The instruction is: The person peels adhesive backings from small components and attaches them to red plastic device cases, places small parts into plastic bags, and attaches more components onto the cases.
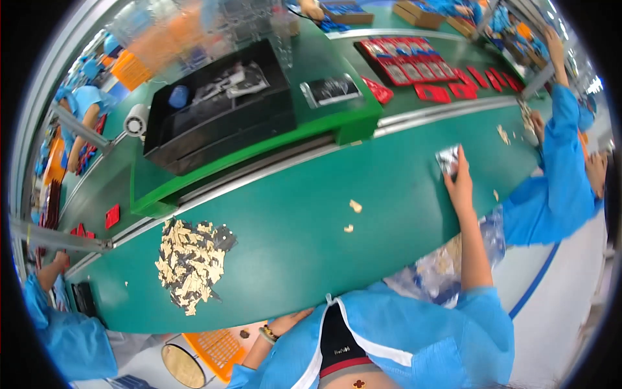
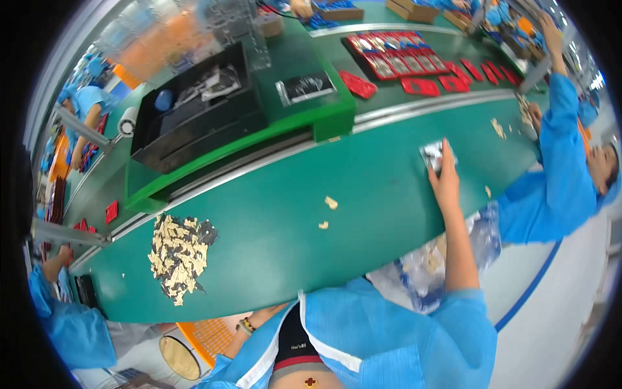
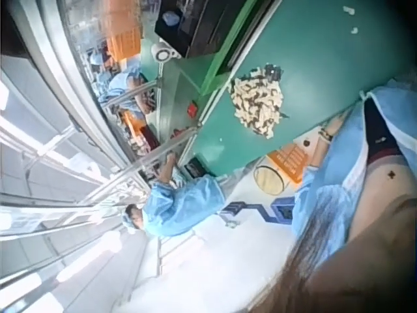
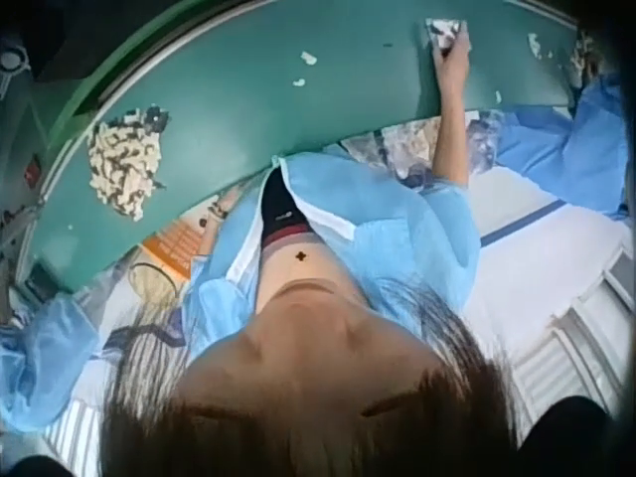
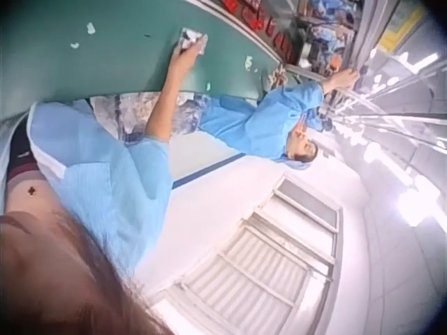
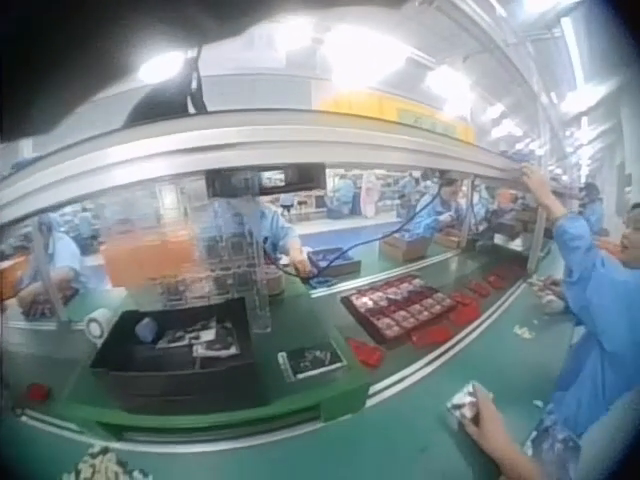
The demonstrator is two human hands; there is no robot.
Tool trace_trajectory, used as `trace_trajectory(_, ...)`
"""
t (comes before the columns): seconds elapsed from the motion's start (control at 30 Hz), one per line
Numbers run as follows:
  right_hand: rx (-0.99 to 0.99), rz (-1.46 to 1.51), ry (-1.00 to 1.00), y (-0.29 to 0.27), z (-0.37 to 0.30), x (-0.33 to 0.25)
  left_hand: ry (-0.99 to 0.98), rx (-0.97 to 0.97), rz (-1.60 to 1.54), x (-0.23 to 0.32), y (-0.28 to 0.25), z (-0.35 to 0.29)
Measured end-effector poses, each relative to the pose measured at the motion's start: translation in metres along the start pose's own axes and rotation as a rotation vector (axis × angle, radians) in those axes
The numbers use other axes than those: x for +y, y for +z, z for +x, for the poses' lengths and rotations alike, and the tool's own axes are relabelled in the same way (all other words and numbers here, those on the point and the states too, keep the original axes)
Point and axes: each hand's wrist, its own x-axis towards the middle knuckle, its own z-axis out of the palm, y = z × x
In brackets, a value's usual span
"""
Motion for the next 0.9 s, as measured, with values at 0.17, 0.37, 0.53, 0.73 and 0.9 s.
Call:
trace_trajectory(0.17, 0.150, -0.116, -0.209, 0.021, 0.017, -0.001, 0.150, -0.062, 0.206, 0.053, -0.054, -0.076)
trace_trajectory(0.37, 0.030, -0.249, -0.089, 0.004, -0.002, 0.006, 0.227, -0.137, -0.138, 0.119, -0.118, -0.090)
trace_trajectory(0.53, -0.054, -0.185, 0.055, 0.015, -0.006, -0.011, 0.293, -0.001, -0.177, 0.145, -0.117, -0.063)
trace_trajectory(0.73, -0.020, -0.054, 0.127, -0.002, -0.005, 0.013, 0.848, 0.233, 0.600, 0.269, -0.089, 0.109)
trace_trajectory(0.9, -0.014, -0.221, -0.202, 0.004, -0.030, -0.058, 0.906, 0.137, 0.714, 0.296, -0.034, 0.214)
